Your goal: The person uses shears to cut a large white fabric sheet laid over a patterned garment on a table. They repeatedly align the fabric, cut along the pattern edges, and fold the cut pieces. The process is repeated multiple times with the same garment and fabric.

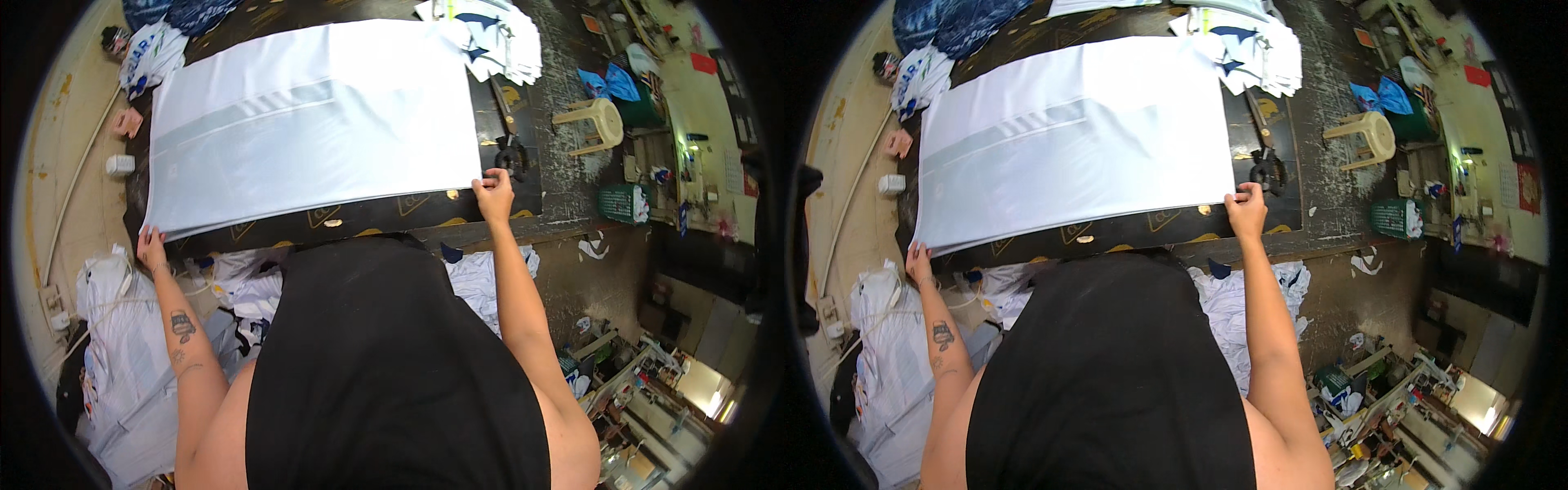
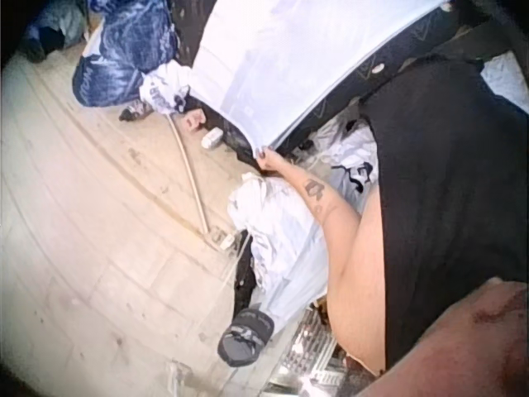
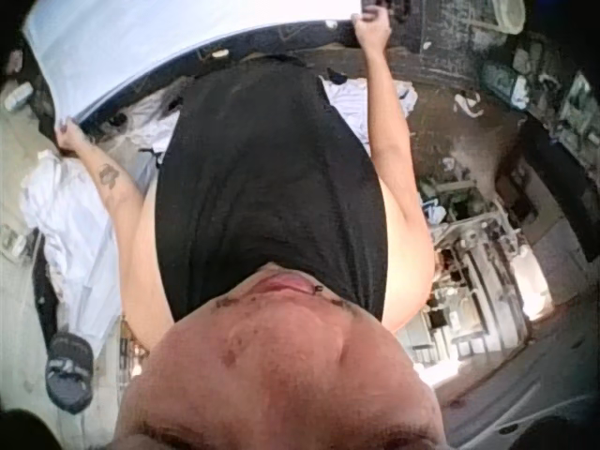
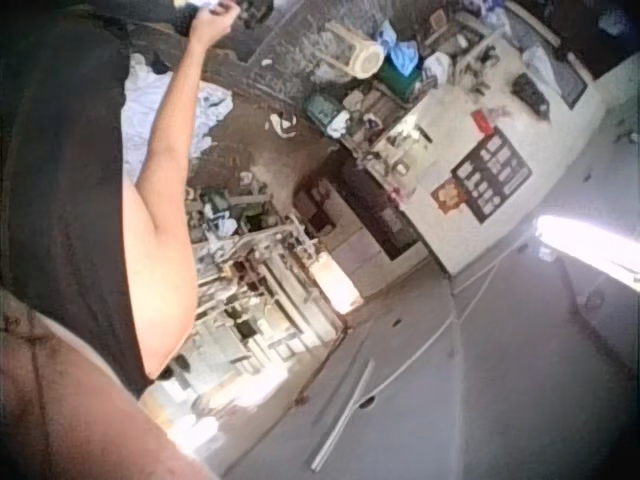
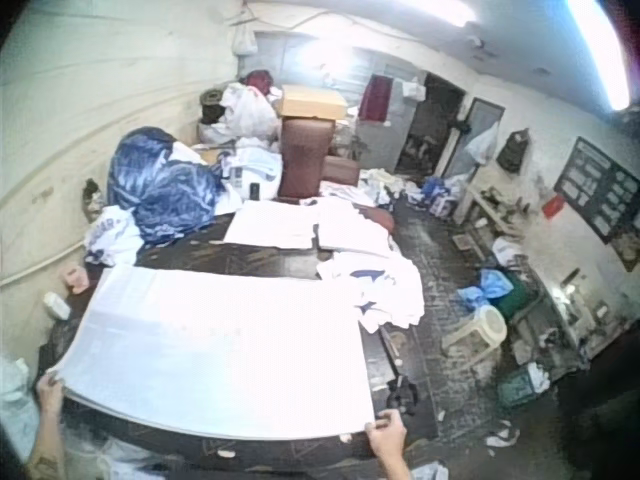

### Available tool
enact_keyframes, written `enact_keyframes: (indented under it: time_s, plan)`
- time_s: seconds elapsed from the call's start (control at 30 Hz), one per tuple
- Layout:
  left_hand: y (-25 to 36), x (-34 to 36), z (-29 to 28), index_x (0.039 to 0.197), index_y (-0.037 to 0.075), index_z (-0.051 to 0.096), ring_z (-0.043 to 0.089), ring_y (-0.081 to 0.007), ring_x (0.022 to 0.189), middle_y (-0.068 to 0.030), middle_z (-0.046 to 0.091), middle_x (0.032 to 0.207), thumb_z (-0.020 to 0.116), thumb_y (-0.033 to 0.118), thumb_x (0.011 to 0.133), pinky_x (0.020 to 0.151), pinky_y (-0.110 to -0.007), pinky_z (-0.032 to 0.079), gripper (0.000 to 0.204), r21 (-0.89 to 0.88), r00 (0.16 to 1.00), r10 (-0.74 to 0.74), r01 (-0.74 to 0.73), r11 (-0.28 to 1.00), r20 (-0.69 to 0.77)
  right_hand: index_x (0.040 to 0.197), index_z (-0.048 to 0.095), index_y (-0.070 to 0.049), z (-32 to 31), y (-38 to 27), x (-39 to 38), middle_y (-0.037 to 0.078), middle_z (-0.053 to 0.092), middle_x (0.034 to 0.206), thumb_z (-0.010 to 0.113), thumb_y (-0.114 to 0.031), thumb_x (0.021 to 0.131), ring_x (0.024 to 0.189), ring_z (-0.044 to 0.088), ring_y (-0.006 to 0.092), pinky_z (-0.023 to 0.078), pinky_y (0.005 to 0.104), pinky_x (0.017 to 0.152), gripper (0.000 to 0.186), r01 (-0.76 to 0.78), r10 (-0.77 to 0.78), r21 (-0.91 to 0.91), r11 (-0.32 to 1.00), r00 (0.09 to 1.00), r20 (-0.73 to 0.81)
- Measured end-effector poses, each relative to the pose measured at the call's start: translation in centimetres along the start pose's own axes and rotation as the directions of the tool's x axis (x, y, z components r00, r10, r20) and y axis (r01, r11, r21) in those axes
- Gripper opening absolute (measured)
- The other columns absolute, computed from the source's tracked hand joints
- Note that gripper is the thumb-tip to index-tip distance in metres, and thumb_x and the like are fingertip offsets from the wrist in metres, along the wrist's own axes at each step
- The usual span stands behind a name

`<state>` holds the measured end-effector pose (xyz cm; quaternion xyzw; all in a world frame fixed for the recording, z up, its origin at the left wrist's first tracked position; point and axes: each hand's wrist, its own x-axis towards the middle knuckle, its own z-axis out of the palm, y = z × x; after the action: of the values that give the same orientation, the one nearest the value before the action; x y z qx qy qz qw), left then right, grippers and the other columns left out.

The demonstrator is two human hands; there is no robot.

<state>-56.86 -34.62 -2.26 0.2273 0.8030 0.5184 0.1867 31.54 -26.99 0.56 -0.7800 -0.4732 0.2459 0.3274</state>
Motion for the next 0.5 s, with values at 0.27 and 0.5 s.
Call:
enact_keyframes:
  time_s: [0.27,0.5]
  plan:
    - [5.0,-5.0,1.3,0.114,0.006,0.08,0.071,-0.0258,0.085,-0.0133,0.076,0.095,0.086,0.031,0.086,0.084,-0.04,0.056,0.039,0.532,0.903,0.377,-0.219,0.818,-0.208,0.126,0.062,-0.009,0.5,0.7,0.4,0.005,0.066,0.081,0.071,-0.01,0.086,0.069,0.06,0.016,0.053,0.0337,0.07,0.041,0.194,-0.191,-0.046,0.98,0.98,0.063]
    - [2.3,-7.1,2.9,0.115,0.008,0.08,0.074,-0.0322,0.098,-0.0176,0.076,0.107,0.084,0.032,0.084,0.086,-0.043,0.058,0.04,0.477,0.956,0.108,0.036,0.878,-0.272,0.128,0.063,-0.009,0.1,1.2,1.0,0.004,0.062,0.081,0.069,-0.01,0.088,0.069,0.057,0.0146,0.049,0.0329,0.067,0.041,0.197,-0.174,-0.116,0.974,0.968,0.182]
